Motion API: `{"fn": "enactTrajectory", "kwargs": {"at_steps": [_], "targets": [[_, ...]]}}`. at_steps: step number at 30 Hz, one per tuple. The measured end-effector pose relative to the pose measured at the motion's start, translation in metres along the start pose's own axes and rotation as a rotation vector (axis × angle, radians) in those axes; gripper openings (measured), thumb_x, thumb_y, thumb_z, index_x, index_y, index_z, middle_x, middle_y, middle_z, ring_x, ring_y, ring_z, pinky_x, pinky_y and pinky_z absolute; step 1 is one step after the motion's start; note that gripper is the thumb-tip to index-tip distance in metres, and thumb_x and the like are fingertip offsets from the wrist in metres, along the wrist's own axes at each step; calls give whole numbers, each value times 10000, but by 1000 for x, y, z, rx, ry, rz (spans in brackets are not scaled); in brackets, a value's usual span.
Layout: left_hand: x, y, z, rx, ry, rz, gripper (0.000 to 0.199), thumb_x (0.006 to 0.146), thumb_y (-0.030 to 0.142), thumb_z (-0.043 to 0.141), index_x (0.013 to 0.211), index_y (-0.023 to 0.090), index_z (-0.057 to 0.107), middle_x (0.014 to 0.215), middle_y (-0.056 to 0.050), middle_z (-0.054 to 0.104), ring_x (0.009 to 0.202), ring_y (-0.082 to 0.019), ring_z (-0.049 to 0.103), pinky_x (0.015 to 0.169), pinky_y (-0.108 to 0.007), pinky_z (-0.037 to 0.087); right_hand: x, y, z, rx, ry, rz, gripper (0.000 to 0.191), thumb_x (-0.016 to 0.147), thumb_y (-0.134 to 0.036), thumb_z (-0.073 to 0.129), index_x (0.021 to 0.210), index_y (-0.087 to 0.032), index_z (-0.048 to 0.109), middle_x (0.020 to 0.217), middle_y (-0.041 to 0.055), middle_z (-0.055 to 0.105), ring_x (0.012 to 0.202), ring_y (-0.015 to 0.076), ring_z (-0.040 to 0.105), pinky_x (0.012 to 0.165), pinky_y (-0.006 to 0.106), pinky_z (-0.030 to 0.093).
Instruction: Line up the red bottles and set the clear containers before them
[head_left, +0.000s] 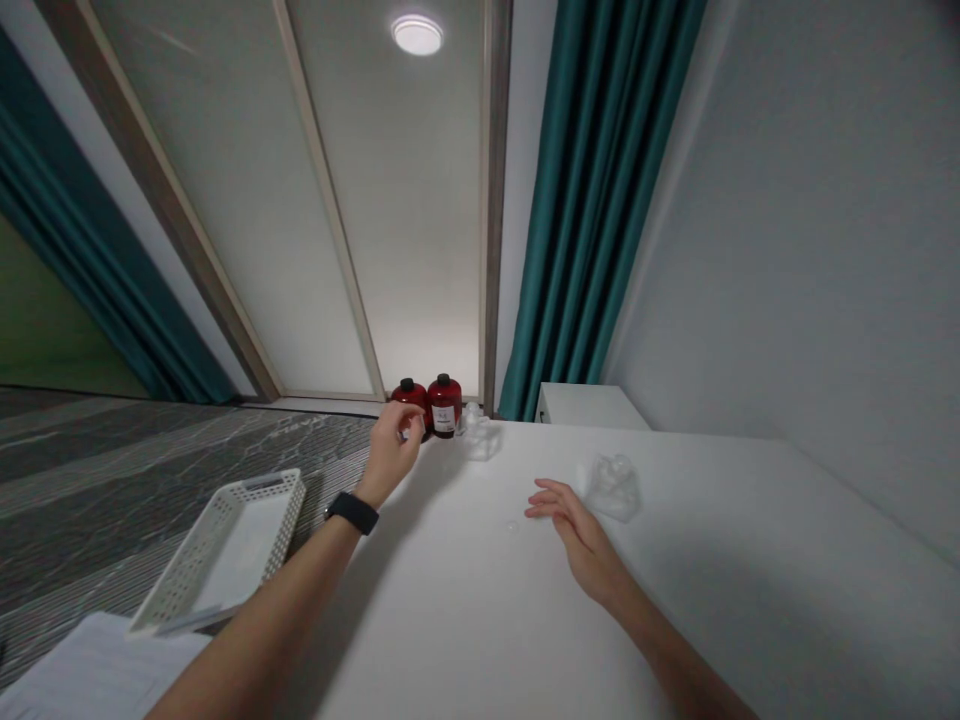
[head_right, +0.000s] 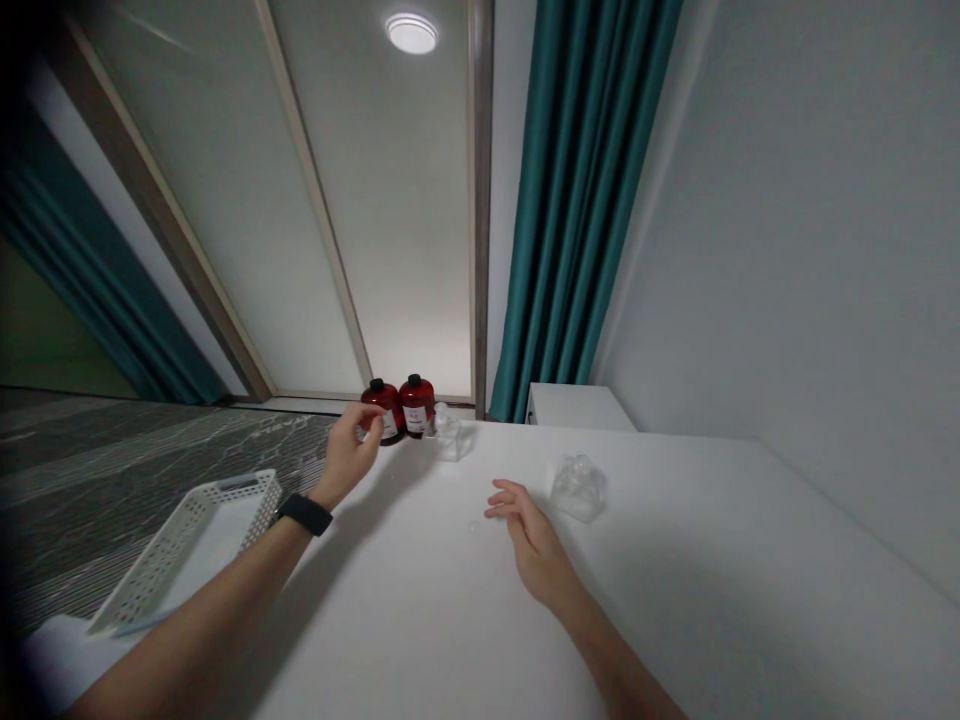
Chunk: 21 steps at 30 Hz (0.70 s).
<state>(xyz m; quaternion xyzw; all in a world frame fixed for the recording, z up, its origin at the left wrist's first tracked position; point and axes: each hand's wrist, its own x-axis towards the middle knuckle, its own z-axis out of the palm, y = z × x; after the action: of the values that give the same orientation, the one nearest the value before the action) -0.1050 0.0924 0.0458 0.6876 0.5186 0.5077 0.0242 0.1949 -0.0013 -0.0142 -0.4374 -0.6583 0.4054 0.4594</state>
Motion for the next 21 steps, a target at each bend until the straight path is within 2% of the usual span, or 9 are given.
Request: {"fn": "enactTrajectory", "kwargs": {"at_steps": [4, 7, 9, 14, 21], "targets": [[-39, 39, 28, -15, -335, 133, 85, 850, 200, 588, 910, 217, 647, 771, 10, 639, 663, -157, 580, 621, -263, 457, -1, -1, 4, 0, -71, -6, 357, 970, -254, 340, 1301, -236, 474, 1160, 90, 636, 1053, 214, 700, 982, 435, 479], [-67, 61, 47, 26, -447, 180, 56, 825, 181, 627, 863, 211, 655, 777, -13, 639, 750, -195, 599, 687, -301, 451, -1, -2, 7, -7, -104, -23, 373, 968, -226, 338, 1324, -238, 449, 1182, 86, 625, 1086, 206, 690, 1004, 434, 477], [-79, 71, 54, 153, -553, 177, 57, 854, 178, 608, 869, 209, 653, 848, -40, 652, 828, -222, 607, 733, -333, 443, -2, -2, 9, -19, -124, -26, 391, 962, -210, 333, 1340, -235, 432, 1201, 87, 616, 1100, 202, 684, 1021, 433, 470], [-88, 76, 56, 214, -640, 161, 88, 902, 173, 582, 918, 211, 660, 961, -59, 655, 951, -241, 604, 796, -364, 424, -2, 0, 14, -41, -151, -34, 421, 950, -178, 343, 1359, -233, 425, 1207, 85, 614, 1084, 195, 688, 1020, 423, 475], [-91, 69, 52, 193, -635, 170, 107, 916, 180, 573, 933, 219, 671, 963, -52, 662, 941, -234, 598, 792, -361, 410, 0, 2, 15, -40, -89, -40, 377, 972, -219, 347, 1336, -235, 441, 1174, 82, 618, 1055, 191, 696, 996, 412, 490]]}}
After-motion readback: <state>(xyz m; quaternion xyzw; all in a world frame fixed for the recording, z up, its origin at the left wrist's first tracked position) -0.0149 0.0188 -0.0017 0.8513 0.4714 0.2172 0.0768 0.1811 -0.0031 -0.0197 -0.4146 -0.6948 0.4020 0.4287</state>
